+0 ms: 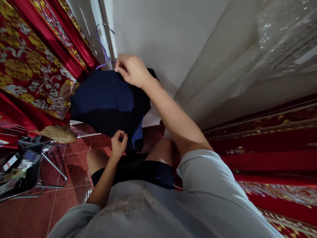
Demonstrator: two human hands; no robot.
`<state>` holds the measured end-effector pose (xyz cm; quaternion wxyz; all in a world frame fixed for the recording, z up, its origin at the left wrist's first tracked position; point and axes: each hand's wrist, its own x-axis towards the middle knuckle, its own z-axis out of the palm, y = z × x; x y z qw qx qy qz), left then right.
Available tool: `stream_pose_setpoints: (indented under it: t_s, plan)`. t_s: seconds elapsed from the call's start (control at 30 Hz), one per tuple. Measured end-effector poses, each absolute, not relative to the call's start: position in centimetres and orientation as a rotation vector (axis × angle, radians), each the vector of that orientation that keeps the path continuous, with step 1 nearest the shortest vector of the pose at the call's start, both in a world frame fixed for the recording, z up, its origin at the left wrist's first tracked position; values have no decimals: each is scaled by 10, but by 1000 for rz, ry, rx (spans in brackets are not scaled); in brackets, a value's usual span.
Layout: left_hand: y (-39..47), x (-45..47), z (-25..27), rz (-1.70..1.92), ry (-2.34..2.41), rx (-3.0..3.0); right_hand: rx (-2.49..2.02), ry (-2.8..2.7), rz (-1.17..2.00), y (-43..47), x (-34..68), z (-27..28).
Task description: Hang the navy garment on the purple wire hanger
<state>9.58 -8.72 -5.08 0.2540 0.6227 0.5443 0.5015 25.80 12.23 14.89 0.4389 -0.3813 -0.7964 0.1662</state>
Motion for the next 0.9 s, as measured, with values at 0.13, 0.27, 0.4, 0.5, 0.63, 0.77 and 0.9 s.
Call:
stream_pose_setpoints:
  t_s: [0.13, 0.27, 0.4, 0.5, 0.63, 0.77, 0.9]
  plan:
    - [-76, 86, -47, 1283, 1420, 1747, -960, -1823, 465, 115, 246, 134]
    - [-30, 70, -9, 1463, 1312, 1865, -1015, -1549, 750, 105, 243, 103]
    - [29, 65, 53, 1604, 1195, 2093, -1078, -1286, 1168, 95, 241, 100]
    - [58, 68, 89, 1550, 1211, 2250, -1000, -1161, 1353, 86, 236, 111]
    - [68, 70, 106, 1479, 1292, 2398, -956, -1152, 1328, 77, 229, 115]
    - [64, 66, 106, 1485, 1385, 2482, -992, -1240, 1157, 76, 216, 101]
    - [58, 62, 100, 1580, 1463, 2421, -1009, -1280, 1115, 78, 202, 92]
